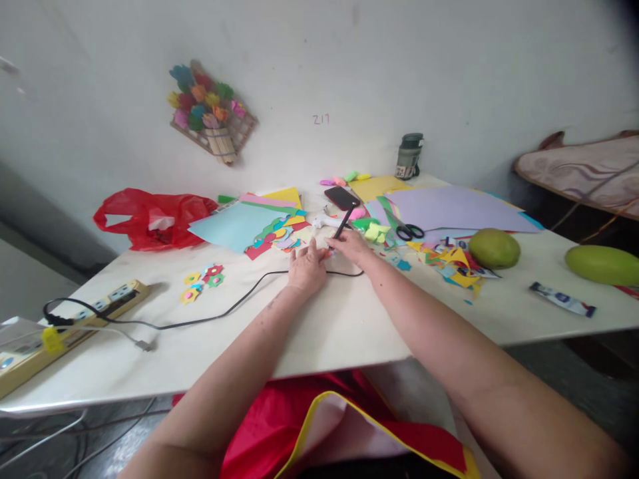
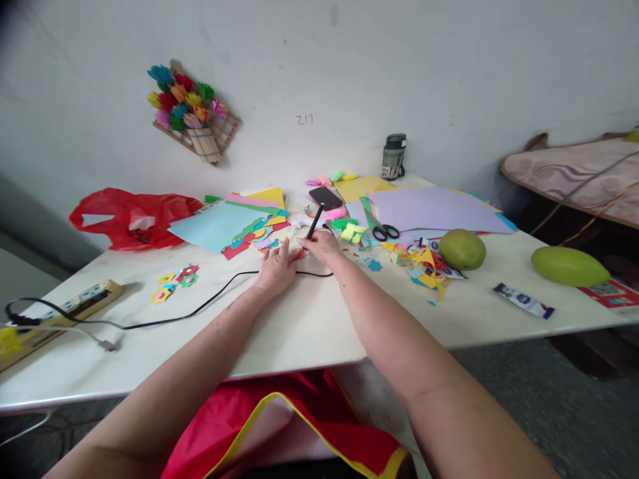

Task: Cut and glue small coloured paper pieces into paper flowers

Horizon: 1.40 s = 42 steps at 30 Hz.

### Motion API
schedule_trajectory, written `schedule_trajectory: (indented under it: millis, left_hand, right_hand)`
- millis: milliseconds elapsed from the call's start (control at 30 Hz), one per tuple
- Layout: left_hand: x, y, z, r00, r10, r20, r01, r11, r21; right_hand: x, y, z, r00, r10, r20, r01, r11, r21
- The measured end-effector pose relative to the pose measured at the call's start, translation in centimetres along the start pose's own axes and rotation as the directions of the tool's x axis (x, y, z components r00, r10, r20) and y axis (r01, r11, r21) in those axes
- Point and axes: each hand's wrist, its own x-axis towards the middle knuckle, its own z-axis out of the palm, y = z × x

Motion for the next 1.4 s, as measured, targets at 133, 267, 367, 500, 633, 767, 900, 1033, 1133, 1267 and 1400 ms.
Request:
schedule_trajectory:
  millis: [133,267,367,500,633,767,900,1033,1133,1267,1400]
  left_hand:
    - [0.20,-0.27,0.07,1.000,-0.001,0.014,0.001,1.000,-0.013]
    - [0.16,-0.14,-0.05,1.000,-0.012,0.018,0.012,1.000,0.006]
    - [0.08,0.03,-0.13,1.000,-0.011,0.023,0.011,0.999,0.038]
    - [0.09,0.01,-0.01,0.999,-0.004,0.034,0.003,0.999,0.043]
    - [0.09,-0.13,0.17,0.999,-0.005,0.042,0.004,1.000,0.025]
    - [0.02,-0.11,0.20,0.999,-0.007,0.049,0.007,1.000,0.004]
    - [0.02,-0.07,0.20,0.999,-0.011,0.049,0.011,1.000,0.003]
    - [0.04,-0.05,0.20,0.998,-0.010,0.056,0.009,1.000,0.002]
    - [0.03,-0.01,0.17,0.998,-0.015,0.060,0.014,1.000,0.010]
    - [-0.04,0.06,0.12,0.998,-0.015,0.065,0.014,1.000,0.019]
    - [-0.10,0.15,-0.01,0.998,-0.015,0.064,0.013,1.000,0.023]
  right_hand:
    - [0.02,0.00,-0.11,0.999,0.007,0.033,-0.006,1.000,-0.031]
    - [-0.10,-0.21,-0.22,0.999,0.021,0.035,-0.019,0.998,-0.053]
    - [-0.17,-0.39,-0.23,0.998,0.042,0.036,-0.040,0.997,-0.065]
    - [-0.17,-0.42,-0.20,0.998,0.054,0.041,-0.051,0.997,-0.062]
    - [-0.10,-0.31,-0.18,0.998,0.052,0.047,-0.050,0.997,-0.050]
    - [-0.05,-0.24,-0.18,0.998,0.032,0.056,-0.031,0.999,-0.027]
    - [-0.02,-0.19,-0.19,0.998,0.018,0.062,-0.018,1.000,0.004]
    - [0.02,-0.12,-0.17,0.998,0.007,0.064,-0.008,1.000,0.010]
    - [0.06,-0.05,-0.12,0.999,-0.001,0.054,0.001,1.000,0.001]
    - [0.10,0.08,-0.04,0.999,-0.007,0.053,0.007,1.000,-0.008]
    - [0.17,0.24,0.06,0.999,-0.014,0.048,0.015,1.000,-0.008]
